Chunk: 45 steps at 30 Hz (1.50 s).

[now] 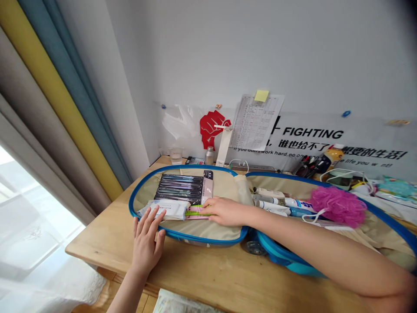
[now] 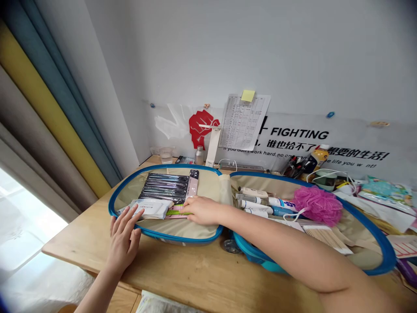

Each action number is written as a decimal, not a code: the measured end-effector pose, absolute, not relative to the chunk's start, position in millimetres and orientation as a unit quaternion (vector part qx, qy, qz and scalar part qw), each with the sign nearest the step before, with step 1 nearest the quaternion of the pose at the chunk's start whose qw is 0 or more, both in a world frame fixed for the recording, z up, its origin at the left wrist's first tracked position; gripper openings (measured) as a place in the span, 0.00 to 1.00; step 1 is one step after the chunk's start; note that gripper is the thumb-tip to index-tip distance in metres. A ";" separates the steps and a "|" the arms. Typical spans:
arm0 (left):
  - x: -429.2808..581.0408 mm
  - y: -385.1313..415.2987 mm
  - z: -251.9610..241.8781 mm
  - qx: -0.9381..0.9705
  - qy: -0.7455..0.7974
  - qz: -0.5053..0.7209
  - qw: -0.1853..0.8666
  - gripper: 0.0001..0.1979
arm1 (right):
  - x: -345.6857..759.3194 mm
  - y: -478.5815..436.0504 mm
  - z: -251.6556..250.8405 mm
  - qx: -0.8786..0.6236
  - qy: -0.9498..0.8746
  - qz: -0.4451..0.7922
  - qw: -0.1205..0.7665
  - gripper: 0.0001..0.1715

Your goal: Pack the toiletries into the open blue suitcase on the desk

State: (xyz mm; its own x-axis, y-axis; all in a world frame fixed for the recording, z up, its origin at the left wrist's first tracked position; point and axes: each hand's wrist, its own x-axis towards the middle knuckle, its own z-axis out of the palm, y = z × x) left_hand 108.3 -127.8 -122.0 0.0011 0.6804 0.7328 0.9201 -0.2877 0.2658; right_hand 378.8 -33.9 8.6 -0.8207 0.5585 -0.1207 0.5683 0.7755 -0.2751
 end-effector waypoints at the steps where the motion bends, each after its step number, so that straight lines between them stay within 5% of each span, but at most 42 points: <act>1: 107.9 -127.8 -122.4 -0.693 -0.577 -0.406 0.149 0.23 | 386.3 -34.8 19.9 0.309 0.938 -0.155 0.002 0.23; 7: 106.9 -127.2 -122.6 -0.700 -0.563 -0.410 0.156 0.23 | 475.6 -44.1 80.7 0.471 0.868 -0.148 -0.048 0.29; 15: 106.3 -127.3 -124.6 -0.696 -0.576 -0.404 0.143 0.24 | 594.4 -91.3 45.5 0.641 0.719 -0.248 0.103 0.38; 45: 108.2 -127.4 -120.9 -0.702 -0.557 -0.413 0.163 0.22 | 596.9 -115.3 25.6 0.638 0.717 -0.209 0.187 0.60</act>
State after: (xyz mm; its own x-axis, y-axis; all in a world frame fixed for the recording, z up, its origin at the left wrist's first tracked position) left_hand 108.2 -127.4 -120.9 0.0379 0.6468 0.7617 0.9167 -0.3259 0.2312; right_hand 596.9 -115.3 25.6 -0.1155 0.8369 -0.5349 0.9933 0.0978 -0.0616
